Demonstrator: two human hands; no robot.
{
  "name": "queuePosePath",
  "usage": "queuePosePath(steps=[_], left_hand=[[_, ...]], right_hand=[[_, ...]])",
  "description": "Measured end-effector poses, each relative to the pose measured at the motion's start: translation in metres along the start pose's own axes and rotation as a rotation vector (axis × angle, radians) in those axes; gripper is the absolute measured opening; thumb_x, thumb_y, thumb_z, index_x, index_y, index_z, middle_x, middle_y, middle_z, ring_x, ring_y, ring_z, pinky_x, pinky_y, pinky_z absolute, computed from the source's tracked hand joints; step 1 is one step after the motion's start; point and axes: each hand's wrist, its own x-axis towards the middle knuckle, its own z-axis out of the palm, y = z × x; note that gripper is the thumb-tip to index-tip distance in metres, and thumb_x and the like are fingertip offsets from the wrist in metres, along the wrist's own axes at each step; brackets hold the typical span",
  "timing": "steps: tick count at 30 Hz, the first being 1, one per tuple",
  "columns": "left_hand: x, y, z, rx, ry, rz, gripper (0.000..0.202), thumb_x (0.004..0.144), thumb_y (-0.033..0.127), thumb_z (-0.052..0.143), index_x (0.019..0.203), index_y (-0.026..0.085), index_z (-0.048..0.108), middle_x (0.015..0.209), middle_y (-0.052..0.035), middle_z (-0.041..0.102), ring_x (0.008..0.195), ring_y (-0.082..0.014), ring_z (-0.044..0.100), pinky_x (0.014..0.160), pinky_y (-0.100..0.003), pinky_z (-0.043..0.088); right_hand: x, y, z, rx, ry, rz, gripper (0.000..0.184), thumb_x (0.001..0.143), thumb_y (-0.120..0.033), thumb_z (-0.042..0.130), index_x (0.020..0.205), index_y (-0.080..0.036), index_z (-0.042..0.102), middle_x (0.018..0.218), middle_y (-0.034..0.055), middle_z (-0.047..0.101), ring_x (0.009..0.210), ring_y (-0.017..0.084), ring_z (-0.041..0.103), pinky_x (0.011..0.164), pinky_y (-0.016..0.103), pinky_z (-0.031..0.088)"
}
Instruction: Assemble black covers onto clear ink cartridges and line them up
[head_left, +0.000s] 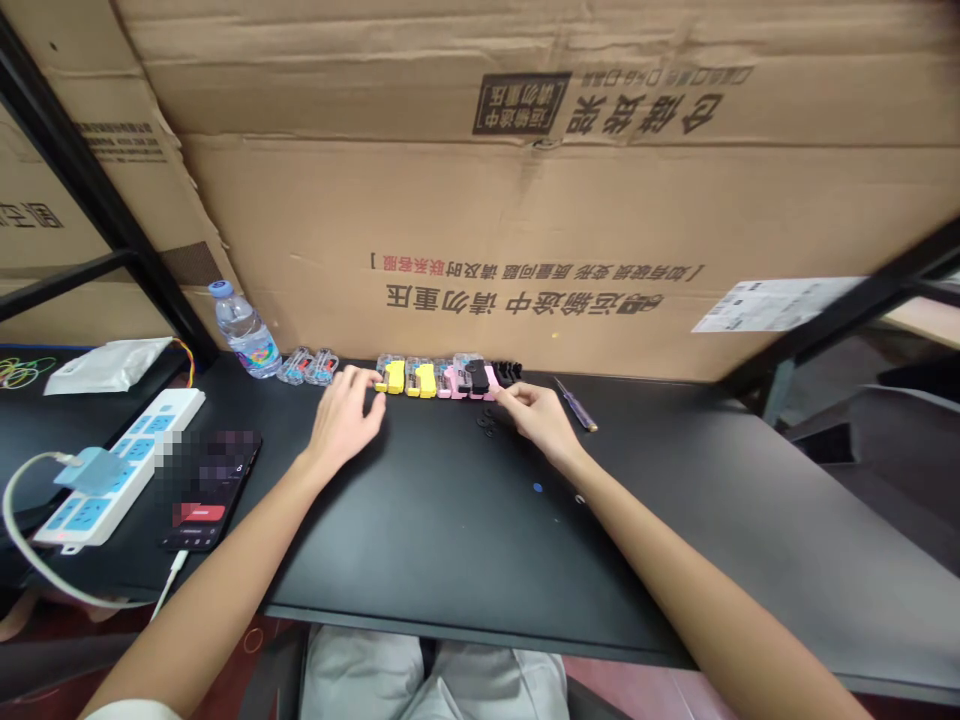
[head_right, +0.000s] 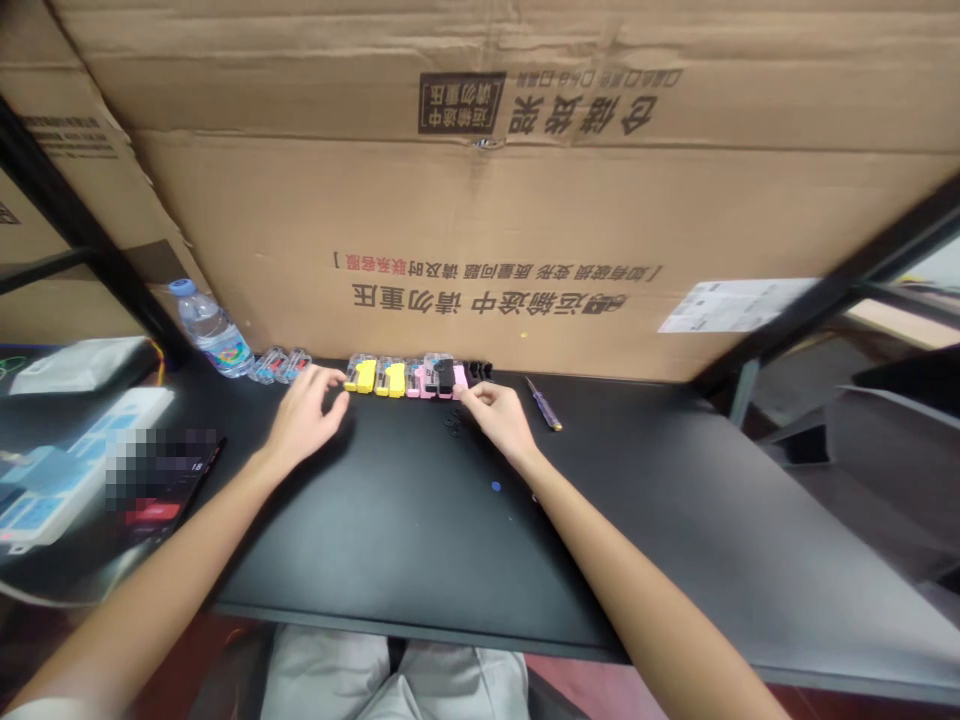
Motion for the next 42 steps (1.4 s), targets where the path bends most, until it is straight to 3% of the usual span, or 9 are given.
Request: queuePosePath(steps=[3, 6, 10, 14, 17, 20, 25, 32, 42], left_hand=[[0.007, -0.025, -0.007, 0.257, 0.043, -0.105, 0.047, 0.101, 0.031, 0.057, 0.145, 0.016, 0.058, 0.156, -0.0213, 0.054, 0.146, -0.0403, 0.048, 0.118, -0.054, 0.043], [0.008, -0.042, -0.005, 0.387, -0.063, -0.281, 0.062, 0.102, 0.04, 0.056, 0.157, 0.012, 0.049, 0.17, -0.0238, 0.039, 0.156, -0.0482, 0.033, 0.123, -0.063, 0.037], [0.005, -0.041, 0.002, 0.385, -0.204, -0.331, 0.068, 0.104, 0.049, 0.05, 0.162, 0.014, 0.045, 0.174, -0.022, 0.034, 0.156, -0.0509, 0.032, 0.117, -0.064, 0.043], [0.002, -0.03, 0.006, 0.38, -0.214, -0.263, 0.069, 0.103, 0.052, 0.051, 0.162, 0.017, 0.046, 0.173, -0.0209, 0.036, 0.157, -0.0498, 0.03, 0.118, -0.065, 0.041], [0.0, -0.024, 0.005, 0.382, -0.188, -0.197, 0.064, 0.102, 0.049, 0.054, 0.158, 0.018, 0.051, 0.166, -0.0219, 0.044, 0.157, -0.0469, 0.029, 0.12, -0.063, 0.039], [-0.001, -0.017, 0.0, 0.38, -0.167, -0.164, 0.053, 0.1, 0.048, 0.059, 0.145, 0.02, 0.063, 0.149, -0.0218, 0.056, 0.143, -0.0445, 0.046, 0.112, -0.058, 0.044], [-0.002, 0.0, -0.01, 0.391, -0.157, -0.123, 0.028, 0.103, 0.045, 0.057, 0.106, 0.022, 0.072, 0.115, -0.0157, 0.068, 0.115, -0.0361, 0.062, 0.095, -0.046, 0.05], [-0.002, 0.013, -0.011, 0.204, -0.292, -0.146, 0.034, 0.104, 0.04, 0.056, 0.079, 0.021, 0.07, 0.084, -0.0078, 0.075, 0.078, -0.0251, 0.071, 0.069, -0.031, 0.042], [-0.005, 0.022, -0.005, 0.052, -0.363, -0.063, 0.036, 0.101, 0.038, 0.06, 0.07, 0.022, 0.067, 0.071, -0.0053, 0.068, 0.07, -0.0242, 0.067, 0.068, -0.03, 0.038]], right_hand=[[-0.007, 0.002, -0.01, -0.111, 0.117, -0.15, 0.051, 0.09, -0.067, 0.068, 0.072, -0.02, 0.062, 0.063, 0.0002, 0.057, 0.058, 0.015, 0.047, 0.056, 0.029, 0.037], [-0.008, 0.006, -0.02, -0.214, 0.187, -0.218, 0.039, 0.093, -0.056, 0.066, 0.077, -0.02, 0.066, 0.071, 0.0036, 0.066, 0.066, 0.019, 0.055, 0.066, 0.032, 0.043], [-0.001, 0.017, -0.028, -0.287, 0.222, -0.232, 0.03, 0.093, -0.048, 0.063, 0.082, -0.021, 0.069, 0.077, 0.007, 0.071, 0.071, 0.023, 0.062, 0.073, 0.036, 0.049], [0.007, 0.028, -0.034, -0.367, 0.218, -0.28, 0.025, 0.093, -0.043, 0.06, 0.091, -0.021, 0.071, 0.092, 0.0111, 0.077, 0.082, 0.026, 0.068, 0.081, 0.041, 0.055], [0.012, 0.035, -0.038, -0.511, 0.219, -0.403, 0.031, 0.094, -0.04, 0.058, 0.114, -0.02, 0.073, 0.114, 0.0156, 0.077, 0.106, 0.033, 0.069, 0.097, 0.05, 0.055], [0.016, 0.041, -0.039, -0.657, 0.138, -0.517, 0.05, 0.098, -0.041, 0.056, 0.142, -0.018, 0.063, 0.145, 0.018, 0.068, 0.137, 0.039, 0.059, 0.116, 0.059, 0.045], [0.017, 0.054, -0.035, -0.818, 0.014, -0.481, 0.062, 0.104, -0.051, 0.05, 0.157, -0.02, 0.052, 0.168, 0.0151, 0.049, 0.157, 0.042, 0.039, 0.125, 0.064, 0.036], [0.018, 0.056, -0.033, -0.816, 0.02, -0.489, 0.056, 0.104, -0.05, 0.049, 0.152, -0.022, 0.059, 0.159, 0.0174, 0.058, 0.148, 0.041, 0.052, 0.121, 0.063, 0.041], [0.015, 0.044, -0.043, -0.723, 0.109, -0.434, 0.063, 0.102, -0.047, 0.053, 0.158, -0.019, 0.049, 0.134, 0.0168, 0.074, 0.128, 0.042, 0.063, 0.11, 0.059, 0.05]])
